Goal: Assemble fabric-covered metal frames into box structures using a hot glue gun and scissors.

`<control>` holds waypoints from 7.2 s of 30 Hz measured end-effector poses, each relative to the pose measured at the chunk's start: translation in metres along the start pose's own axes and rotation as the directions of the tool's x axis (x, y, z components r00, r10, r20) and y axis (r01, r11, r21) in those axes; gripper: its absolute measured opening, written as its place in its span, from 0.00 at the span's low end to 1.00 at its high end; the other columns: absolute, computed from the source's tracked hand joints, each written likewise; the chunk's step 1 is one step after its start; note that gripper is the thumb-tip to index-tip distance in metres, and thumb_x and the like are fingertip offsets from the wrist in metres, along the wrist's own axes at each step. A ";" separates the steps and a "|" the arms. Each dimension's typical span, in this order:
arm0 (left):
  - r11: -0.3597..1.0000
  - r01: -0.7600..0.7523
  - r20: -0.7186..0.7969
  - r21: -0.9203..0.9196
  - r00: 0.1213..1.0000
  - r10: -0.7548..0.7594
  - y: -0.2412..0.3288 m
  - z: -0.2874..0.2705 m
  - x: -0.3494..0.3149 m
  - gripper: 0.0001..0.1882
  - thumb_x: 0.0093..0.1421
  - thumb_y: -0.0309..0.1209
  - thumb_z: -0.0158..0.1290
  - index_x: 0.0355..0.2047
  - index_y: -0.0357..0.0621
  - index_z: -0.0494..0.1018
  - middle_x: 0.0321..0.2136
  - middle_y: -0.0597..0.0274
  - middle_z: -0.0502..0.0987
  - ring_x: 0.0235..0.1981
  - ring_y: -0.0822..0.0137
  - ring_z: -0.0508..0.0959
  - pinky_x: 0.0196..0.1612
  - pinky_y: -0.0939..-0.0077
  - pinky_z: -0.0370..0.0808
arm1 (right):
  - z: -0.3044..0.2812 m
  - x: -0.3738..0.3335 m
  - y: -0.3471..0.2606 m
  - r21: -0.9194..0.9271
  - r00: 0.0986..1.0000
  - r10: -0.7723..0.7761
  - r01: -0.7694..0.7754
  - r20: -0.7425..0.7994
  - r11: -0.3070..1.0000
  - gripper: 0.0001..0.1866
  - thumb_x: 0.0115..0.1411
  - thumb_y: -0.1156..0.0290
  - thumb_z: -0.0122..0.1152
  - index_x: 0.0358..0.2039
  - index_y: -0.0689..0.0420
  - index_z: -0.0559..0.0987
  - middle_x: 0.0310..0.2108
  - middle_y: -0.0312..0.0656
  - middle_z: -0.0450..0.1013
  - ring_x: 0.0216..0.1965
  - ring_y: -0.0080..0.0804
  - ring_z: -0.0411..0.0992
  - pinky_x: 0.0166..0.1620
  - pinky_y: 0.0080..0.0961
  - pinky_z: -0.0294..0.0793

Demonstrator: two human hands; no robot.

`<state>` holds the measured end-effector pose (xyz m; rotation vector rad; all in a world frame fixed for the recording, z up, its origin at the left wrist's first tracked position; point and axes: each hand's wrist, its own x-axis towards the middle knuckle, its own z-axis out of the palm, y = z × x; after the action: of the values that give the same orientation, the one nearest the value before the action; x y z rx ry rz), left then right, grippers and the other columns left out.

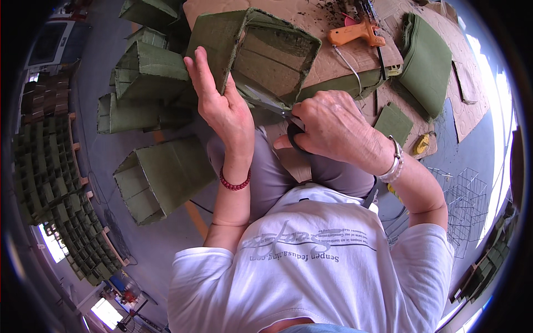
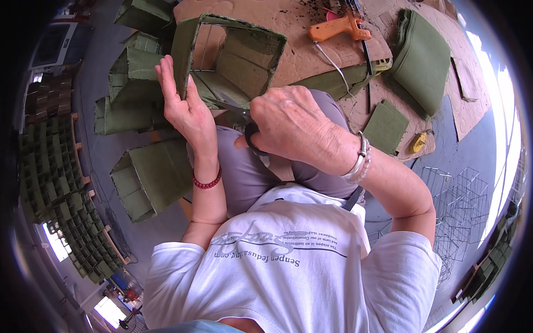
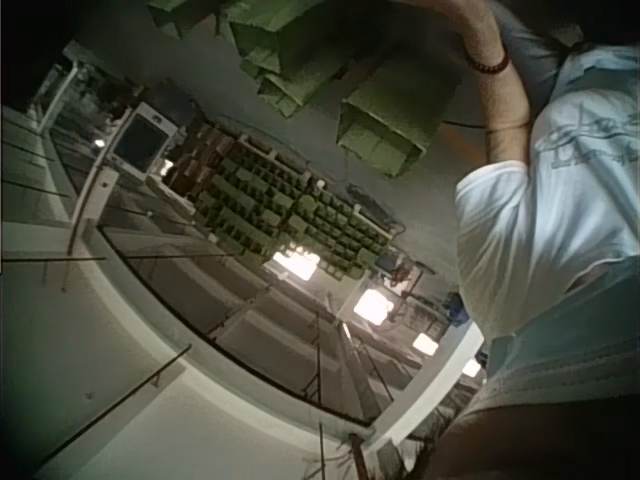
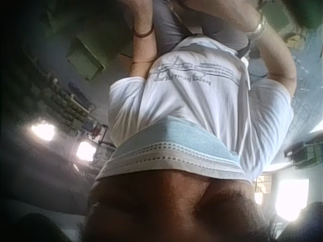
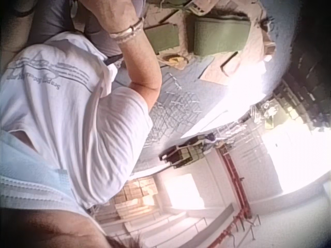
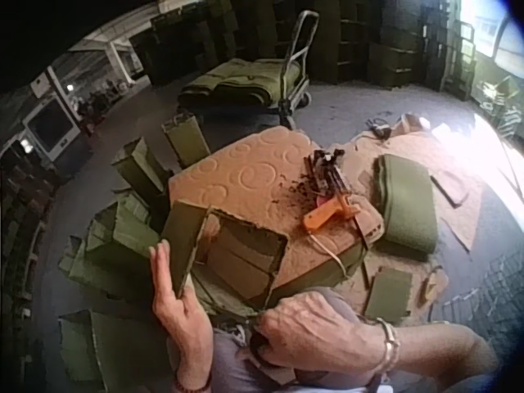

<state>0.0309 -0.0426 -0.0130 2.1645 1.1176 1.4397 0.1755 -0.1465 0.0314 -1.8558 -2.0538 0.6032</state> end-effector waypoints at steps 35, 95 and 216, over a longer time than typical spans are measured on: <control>1.000 0.018 0.002 -0.021 1.000 -0.018 -0.001 0.001 0.001 0.27 0.62 0.17 0.46 0.62 0.31 0.59 0.60 0.47 0.67 0.67 0.49 0.57 0.67 0.59 0.55 | -0.004 0.004 0.010 -0.155 0.996 -0.087 0.086 0.000 0.984 0.29 0.48 0.44 0.66 0.21 0.64 0.78 0.20 0.51 0.73 0.30 0.48 0.76 0.33 0.38 0.73; 0.254 0.798 0.722 -0.547 0.603 -0.339 -0.019 0.044 0.089 0.09 0.63 0.27 0.52 0.42 0.38 0.70 0.37 0.60 0.76 0.29 0.73 0.79 0.33 0.82 0.76 | 0.005 0.098 0.086 0.753 0.782 0.418 0.098 -0.462 0.650 0.14 0.53 0.75 0.66 0.40 0.66 0.77 0.22 0.37 0.76 0.23 0.18 0.73 0.24 0.16 0.70; 0.885 -0.433 0.320 0.171 0.874 0.365 -0.068 -0.009 0.084 0.05 0.59 0.29 0.55 0.28 0.41 0.72 0.21 0.59 0.76 0.32 0.63 0.80 0.66 0.53 0.59 | 0.003 0.223 0.224 0.368 0.965 0.224 -0.161 -0.135 0.916 0.16 0.52 0.75 0.65 0.41 0.69 0.78 0.24 0.41 0.78 0.23 0.25 0.76 0.27 0.21 0.75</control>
<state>0.0094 0.0632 0.0020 2.7990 0.7992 1.1302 0.3415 0.0906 -0.0950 -1.8306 -1.5416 0.7736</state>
